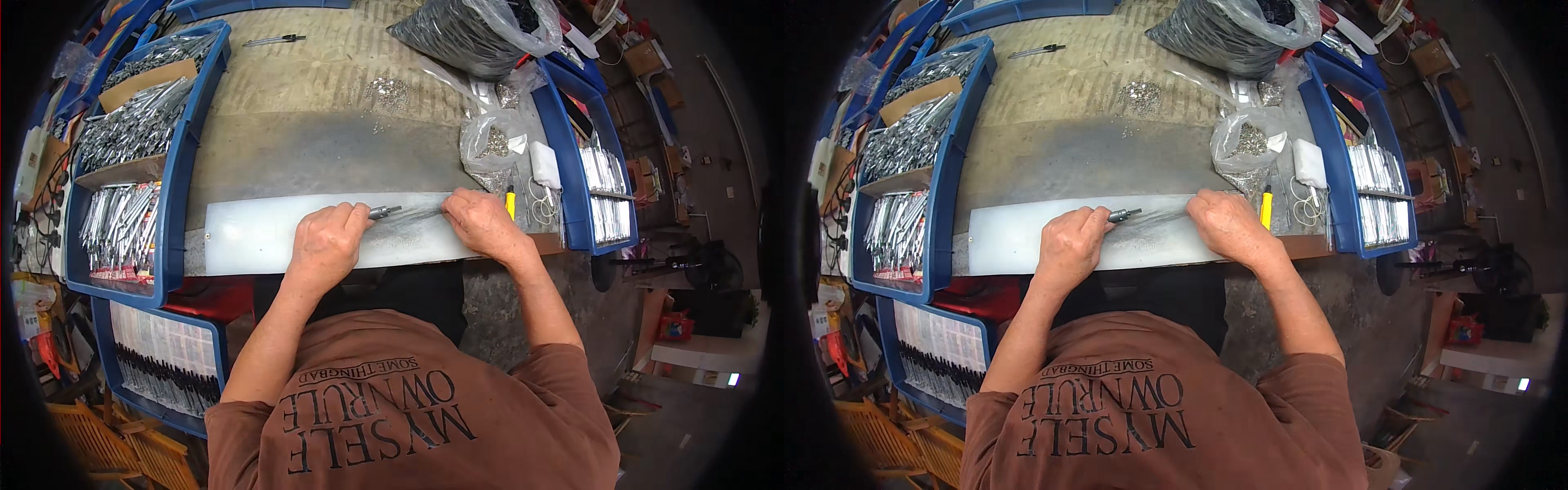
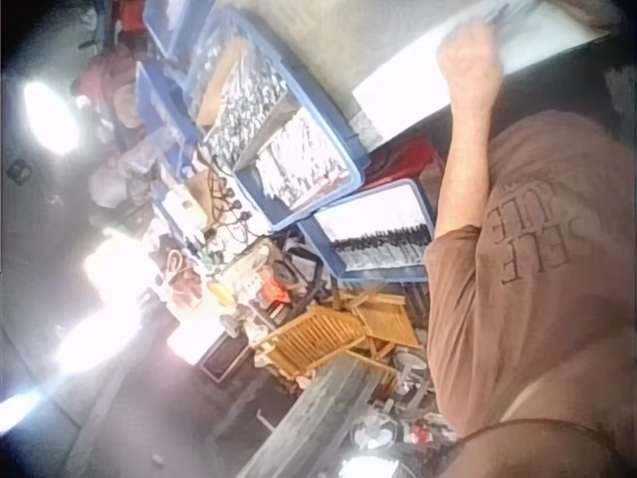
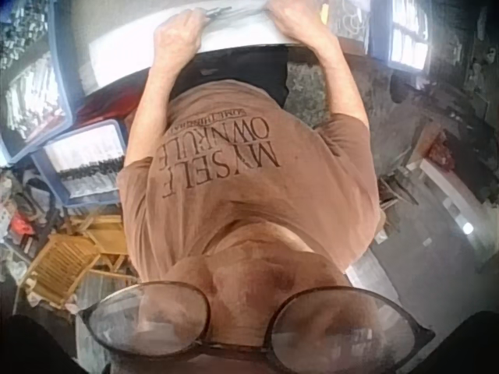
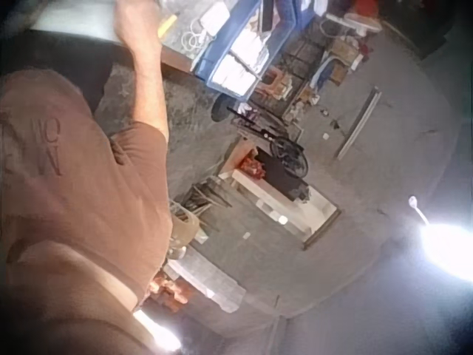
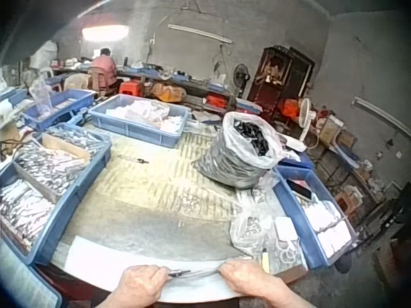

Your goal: The person picks up metal components from a tray and plastic pieces from a bag, then fits the pieces onto the metal components by hand.

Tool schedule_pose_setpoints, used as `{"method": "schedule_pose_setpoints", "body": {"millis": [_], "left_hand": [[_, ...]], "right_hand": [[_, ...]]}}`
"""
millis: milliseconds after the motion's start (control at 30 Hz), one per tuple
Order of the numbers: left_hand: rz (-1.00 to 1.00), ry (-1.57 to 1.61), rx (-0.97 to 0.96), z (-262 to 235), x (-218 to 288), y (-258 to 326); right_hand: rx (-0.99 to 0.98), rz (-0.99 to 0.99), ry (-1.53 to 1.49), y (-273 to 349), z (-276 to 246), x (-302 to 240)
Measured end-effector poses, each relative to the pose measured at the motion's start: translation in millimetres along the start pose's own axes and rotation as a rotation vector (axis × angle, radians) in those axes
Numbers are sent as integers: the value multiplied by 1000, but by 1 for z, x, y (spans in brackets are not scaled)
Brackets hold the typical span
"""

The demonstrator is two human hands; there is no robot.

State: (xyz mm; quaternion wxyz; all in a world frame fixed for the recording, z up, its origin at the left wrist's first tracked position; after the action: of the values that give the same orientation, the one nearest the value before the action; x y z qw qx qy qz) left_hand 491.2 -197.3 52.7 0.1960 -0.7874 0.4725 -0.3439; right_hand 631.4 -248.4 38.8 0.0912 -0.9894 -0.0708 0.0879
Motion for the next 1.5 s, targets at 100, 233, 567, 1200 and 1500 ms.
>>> {"method": "schedule_pose_setpoints", "body": {"millis": [100,233,567,1200,1500], "left_hand": [[-29,23,18,0,-1,0],[-28,28,24,-1,-2,0],[-4,-6,-5,2,0,3],[75,-76,-40,6,7,6],[88,-81,-22,2,10,3]], "right_hand": [[-13,21,23,-1,3,3],[-42,96,-50,-6,2,4],[3,51,-395,-46,-5,-48],[-136,234,-363,-55,13,-42],[-113,337,-434,-51,12,-38]]}}
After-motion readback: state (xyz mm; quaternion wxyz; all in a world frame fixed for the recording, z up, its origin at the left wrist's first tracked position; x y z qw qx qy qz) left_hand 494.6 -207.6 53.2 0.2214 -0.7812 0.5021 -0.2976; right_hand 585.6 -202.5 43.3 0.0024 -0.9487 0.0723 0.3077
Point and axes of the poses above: each hand's wrist, its own y-axis away from the middle knuckle, its own z-axis out of the palm, x = y × z, the point moved 10 cm from there along -y, towards the middle knuckle, and after that the axes turned 7 degrees about x, right-handed, at the moved point
